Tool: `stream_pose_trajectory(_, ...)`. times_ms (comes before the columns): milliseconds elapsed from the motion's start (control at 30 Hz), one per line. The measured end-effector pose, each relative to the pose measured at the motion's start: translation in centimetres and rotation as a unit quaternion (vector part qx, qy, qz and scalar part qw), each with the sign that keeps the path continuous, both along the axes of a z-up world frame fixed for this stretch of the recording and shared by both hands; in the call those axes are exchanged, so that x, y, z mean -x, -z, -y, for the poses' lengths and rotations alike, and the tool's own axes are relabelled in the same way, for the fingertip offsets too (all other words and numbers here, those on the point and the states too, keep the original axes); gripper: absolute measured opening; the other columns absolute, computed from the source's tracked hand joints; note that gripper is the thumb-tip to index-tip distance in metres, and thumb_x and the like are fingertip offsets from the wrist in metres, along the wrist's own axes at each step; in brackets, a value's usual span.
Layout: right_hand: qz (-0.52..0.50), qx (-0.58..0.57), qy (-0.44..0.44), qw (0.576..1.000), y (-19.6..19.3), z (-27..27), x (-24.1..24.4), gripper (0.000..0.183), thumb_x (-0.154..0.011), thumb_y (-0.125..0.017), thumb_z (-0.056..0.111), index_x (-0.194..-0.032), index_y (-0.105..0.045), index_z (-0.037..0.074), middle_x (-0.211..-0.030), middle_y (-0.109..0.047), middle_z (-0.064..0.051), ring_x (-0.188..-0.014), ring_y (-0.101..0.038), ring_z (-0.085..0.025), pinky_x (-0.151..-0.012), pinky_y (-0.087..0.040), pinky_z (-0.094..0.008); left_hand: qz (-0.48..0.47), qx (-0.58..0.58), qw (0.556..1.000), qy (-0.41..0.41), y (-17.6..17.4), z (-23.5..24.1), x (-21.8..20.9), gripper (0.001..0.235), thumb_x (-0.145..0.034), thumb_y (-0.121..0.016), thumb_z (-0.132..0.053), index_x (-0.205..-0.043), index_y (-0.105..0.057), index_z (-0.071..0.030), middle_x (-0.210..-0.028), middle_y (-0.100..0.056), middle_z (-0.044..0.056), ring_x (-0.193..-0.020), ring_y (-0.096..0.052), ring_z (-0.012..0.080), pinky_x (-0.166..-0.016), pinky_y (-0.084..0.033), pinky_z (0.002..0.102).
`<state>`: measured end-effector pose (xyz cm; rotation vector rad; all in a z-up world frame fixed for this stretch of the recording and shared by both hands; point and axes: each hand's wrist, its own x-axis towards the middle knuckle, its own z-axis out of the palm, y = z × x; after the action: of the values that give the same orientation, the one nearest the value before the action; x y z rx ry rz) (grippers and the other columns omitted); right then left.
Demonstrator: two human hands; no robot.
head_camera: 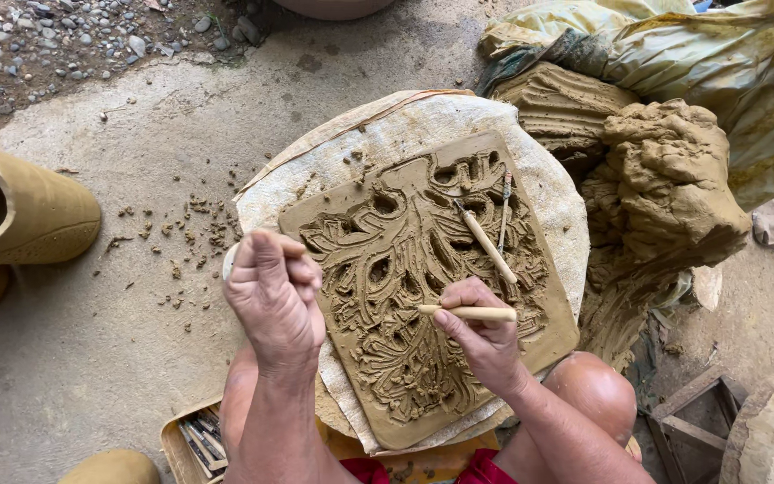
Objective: The person carves intricate leaf and floral patterns into a flat slab of wet clay using wooden tools, occasionally picking out small pieces of clay by hand.
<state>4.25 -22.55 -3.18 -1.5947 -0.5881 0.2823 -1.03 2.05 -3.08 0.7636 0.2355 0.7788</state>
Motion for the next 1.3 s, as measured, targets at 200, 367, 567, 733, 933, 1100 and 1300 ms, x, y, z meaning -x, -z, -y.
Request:
stream_pose_trajectory(200,0.133,0.044,-0.005,0.990,-0.1,-1.3,0.4,0.015,-0.090,-0.080,0.005,-0.100,-0.068,0.006,-0.093,-0.070,-0.004,-0.081,-0.066,-0.010,-0.064,-0.057,-0.021,-0.160,-0.052,0.986,-0.003,-1.3,0.5,-0.6,0.045,-0.100,-0.064,0.004,-0.142,-0.051,-0.004,-0.134,-0.055,0.009,-0.125,-0.051,0.0172,-0.113,-0.046,0.031)
stream_pose_trajectory(367,0.162,0.042,-0.018,0.986,-0.1,-2.5,0.2,0.013,-0.092,-0.079,0.005,-0.100,-0.070,0.005,-0.093,-0.070,-0.003,-0.082,-0.065,-0.010,-0.066,-0.056,-0.022,-0.162,-0.041,0.986,-0.014,-2.5,0.1,-0.7,0.051,-0.101,-0.063,-0.001,-0.148,-0.045,-0.002,-0.146,-0.047,0.011,-0.136,-0.042,0.0198,-0.123,-0.035,0.035)
stream_pose_trajectory(567,0.147,0.095,-0.005,0.985,-0.3,-3.2,0.1,0.014,-0.090,-0.080,0.005,-0.097,-0.069,0.006,-0.089,-0.068,-0.002,-0.074,-0.061,-0.009,-0.060,-0.053,-0.022,-0.164,-0.039,0.986,0.005,-2.8,0.5,-0.7,0.051,-0.099,-0.066,-0.003,-0.146,-0.046,-0.004,-0.143,-0.048,0.012,-0.135,-0.044,0.0206,-0.121,-0.037,0.036)
stream_pose_trajectory(733,0.185,0.112,-0.009,0.976,0.0,-3.6,-0.2,0.015,-0.091,-0.080,0.007,-0.097,-0.067,0.007,-0.090,-0.067,-0.001,-0.078,-0.063,-0.010,-0.063,-0.055,-0.024,-0.156,-0.037,0.987,0.006,-2.9,0.6,-0.5,0.051,-0.100,-0.068,-0.004,-0.146,-0.046,-0.004,-0.142,-0.048,0.011,-0.132,-0.044,0.0202,-0.115,-0.040,0.034)
stream_pose_trajectory(933,0.208,0.148,0.005,0.967,0.4,-3.8,-0.2,0.015,-0.090,-0.082,0.010,-0.094,-0.067,0.008,-0.086,-0.067,-0.001,-0.073,-0.063,-0.010,-0.060,-0.054,-0.024,-0.161,-0.051,0.985,0.021,-3.2,0.6,-0.4,0.051,-0.100,-0.066,-0.006,-0.147,-0.045,-0.005,-0.143,-0.048,0.010,-0.135,-0.044,0.0198,-0.115,-0.041,0.034)
stream_pose_trajectory(1100,0.212,0.160,-0.006,0.964,0.5,-4.1,-0.2,0.016,-0.091,-0.081,0.011,-0.094,-0.065,0.007,-0.086,-0.067,-0.002,-0.075,-0.066,-0.011,-0.060,-0.057,-0.025,-0.171,-0.061,0.983,0.028,-3.3,0.7,-0.2,0.050,-0.101,-0.066,-0.007,-0.147,-0.045,-0.005,-0.143,-0.050,0.011,-0.136,-0.045,0.0204,-0.115,-0.041,0.035)
stream_pose_trajectory(1300,0.242,0.175,-0.034,0.954,0.3,-4.4,-0.6,0.016,-0.093,-0.078,0.010,-0.096,-0.063,0.005,-0.088,-0.067,-0.004,-0.077,-0.067,-0.014,-0.062,-0.057,-0.027,-0.181,-0.070,0.980,0.032,-3.7,0.9,-0.2,0.049,-0.101,-0.066,-0.007,-0.145,-0.047,-0.006,-0.143,-0.051,0.010,-0.136,-0.046,0.0203,-0.115,-0.041,0.034)
